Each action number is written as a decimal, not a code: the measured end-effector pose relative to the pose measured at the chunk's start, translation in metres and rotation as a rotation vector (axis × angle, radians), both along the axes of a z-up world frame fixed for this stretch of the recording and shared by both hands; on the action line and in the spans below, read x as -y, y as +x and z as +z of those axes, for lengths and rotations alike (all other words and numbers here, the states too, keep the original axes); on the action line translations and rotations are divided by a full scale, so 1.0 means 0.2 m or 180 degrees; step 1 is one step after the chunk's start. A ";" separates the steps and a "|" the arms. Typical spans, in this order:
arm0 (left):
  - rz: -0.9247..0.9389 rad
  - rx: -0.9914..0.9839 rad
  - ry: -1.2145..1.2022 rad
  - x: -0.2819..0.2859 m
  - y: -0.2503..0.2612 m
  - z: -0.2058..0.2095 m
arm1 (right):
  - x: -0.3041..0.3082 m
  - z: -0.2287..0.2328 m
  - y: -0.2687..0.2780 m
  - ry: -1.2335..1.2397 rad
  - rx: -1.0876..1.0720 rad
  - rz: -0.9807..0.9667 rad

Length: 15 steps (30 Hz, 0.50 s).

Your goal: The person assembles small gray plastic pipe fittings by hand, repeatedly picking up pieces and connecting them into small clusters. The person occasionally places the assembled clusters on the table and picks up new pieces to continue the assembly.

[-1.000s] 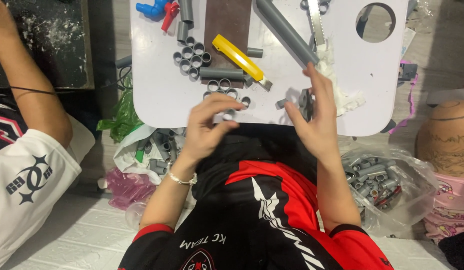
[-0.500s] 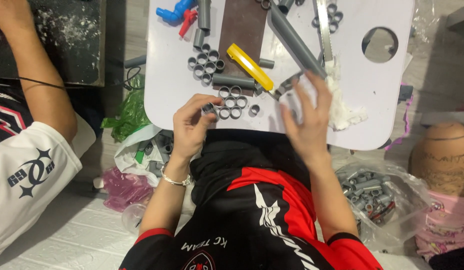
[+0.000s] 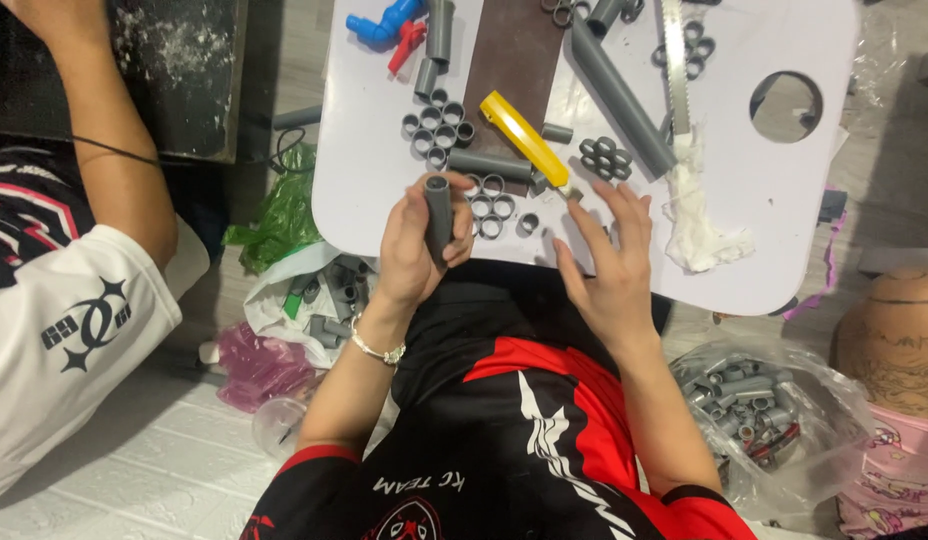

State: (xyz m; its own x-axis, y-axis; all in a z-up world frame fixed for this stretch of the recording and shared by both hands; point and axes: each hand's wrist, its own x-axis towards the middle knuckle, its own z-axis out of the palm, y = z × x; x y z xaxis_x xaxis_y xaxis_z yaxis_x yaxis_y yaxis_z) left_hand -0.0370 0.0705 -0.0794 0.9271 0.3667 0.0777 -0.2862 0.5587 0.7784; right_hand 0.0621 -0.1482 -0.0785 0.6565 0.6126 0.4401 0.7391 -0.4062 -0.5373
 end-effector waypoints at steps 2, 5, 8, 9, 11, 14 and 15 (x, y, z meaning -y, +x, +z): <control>0.0046 -0.0047 0.0244 0.01 -0.02 -0.02 | 0.00 -0.04 -0.02 0.0009 0.0111 -0.0030; 0.0168 -0.0029 0.0631 0.02 -0.01 -0.11 | -0.04 -0.09 -0.02 -0.0199 0.0455 -0.0056; 0.0185 -0.0043 0.0859 0.03 0.02 -0.08 | -0.11 -0.12 -0.03 -0.0501 0.0791 -0.0048; 0.0141 -0.0161 0.0930 0.04 0.01 -0.06 | -0.13 -0.14 -0.05 -0.0601 0.0861 -0.0009; 0.0061 -0.0159 0.0957 0.05 0.01 -0.05 | -0.13 -0.18 -0.04 -0.0629 0.0851 -0.0020; 0.0009 -0.0256 0.1098 0.04 0.01 -0.07 | -0.13 -0.22 -0.02 -0.0648 0.0862 -0.0015; 0.0037 -0.0336 0.1225 0.04 0.01 -0.08 | -0.12 -0.23 -0.02 -0.0623 0.0903 -0.0005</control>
